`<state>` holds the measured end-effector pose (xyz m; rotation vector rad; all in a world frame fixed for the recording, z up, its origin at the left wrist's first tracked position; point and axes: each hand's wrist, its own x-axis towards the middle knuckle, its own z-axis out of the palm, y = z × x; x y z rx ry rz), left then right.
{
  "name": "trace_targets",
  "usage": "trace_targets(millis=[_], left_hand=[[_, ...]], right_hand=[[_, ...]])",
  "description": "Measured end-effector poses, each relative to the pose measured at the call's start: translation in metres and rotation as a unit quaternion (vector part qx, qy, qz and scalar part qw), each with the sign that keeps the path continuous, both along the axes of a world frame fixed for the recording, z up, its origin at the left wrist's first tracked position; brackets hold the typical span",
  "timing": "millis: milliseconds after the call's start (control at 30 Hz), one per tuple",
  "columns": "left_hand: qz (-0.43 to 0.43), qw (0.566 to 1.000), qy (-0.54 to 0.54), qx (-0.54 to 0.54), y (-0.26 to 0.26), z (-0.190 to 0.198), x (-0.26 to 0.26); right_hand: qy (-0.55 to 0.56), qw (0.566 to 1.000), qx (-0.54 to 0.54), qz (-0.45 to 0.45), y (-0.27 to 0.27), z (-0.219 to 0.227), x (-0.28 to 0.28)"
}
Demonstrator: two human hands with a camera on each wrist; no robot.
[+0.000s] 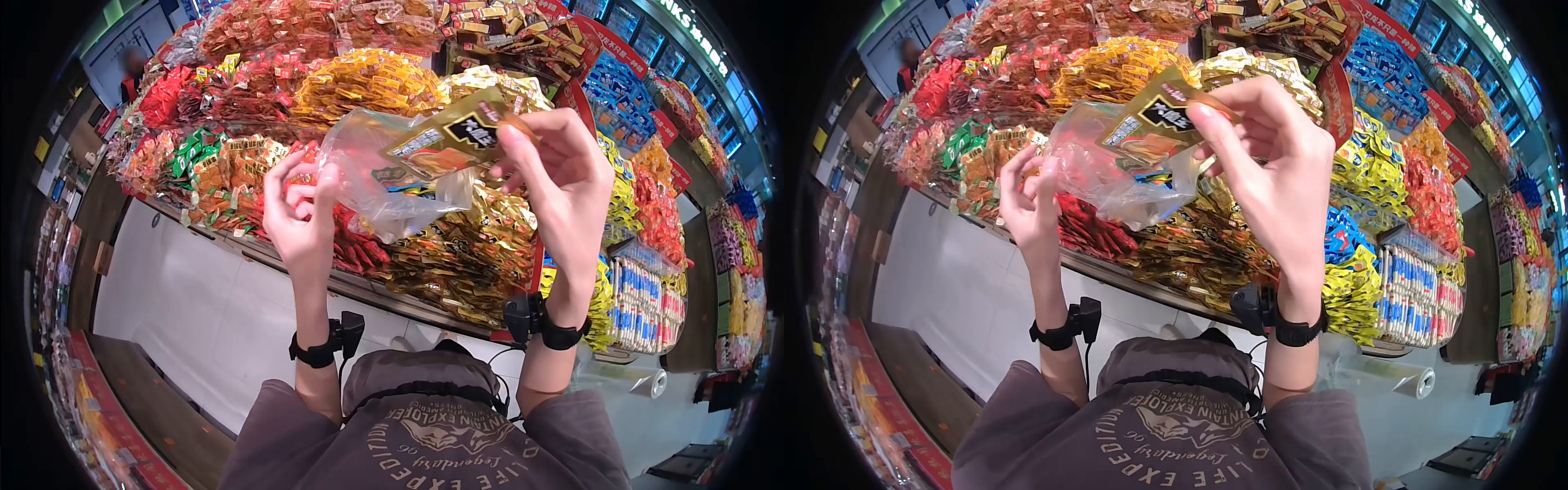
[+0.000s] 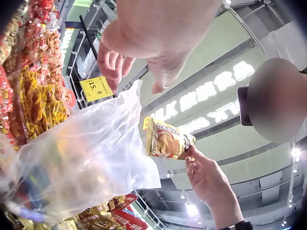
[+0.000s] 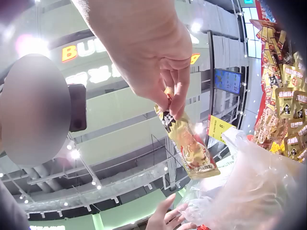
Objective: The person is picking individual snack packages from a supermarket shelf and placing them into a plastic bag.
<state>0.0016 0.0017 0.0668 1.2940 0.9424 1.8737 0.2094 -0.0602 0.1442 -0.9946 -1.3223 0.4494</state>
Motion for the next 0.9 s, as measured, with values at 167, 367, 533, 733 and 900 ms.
trace_targets(millis=[167,367,533,733,900], left_hand=[[-0.088,0.993,0.049,-0.065,0.019,-0.014,-0.002],[-0.113,0.992,0.030,-0.055,0.011,-0.008,0.002],[-0.090,0.995,0.034,-0.001,0.011,-0.013,0.006],[-0.096,0.995,0.011,-0.034,0.008,-0.030,-0.008],[-0.081,0.993,0.039,-0.077,-0.002,-0.040,-0.017]], right_hand=[[-0.314,0.949,-0.018,-0.014,0.033,0.000,-0.011],[-0.489,0.871,0.044,-0.006,0.094,-0.052,-0.019],[-0.493,0.869,0.010,0.040,0.089,-0.061,-0.034],[-0.336,0.936,0.076,0.064,0.054,-0.036,-0.025],[-0.275,0.956,0.049,-0.091,0.076,-0.032,0.039]])
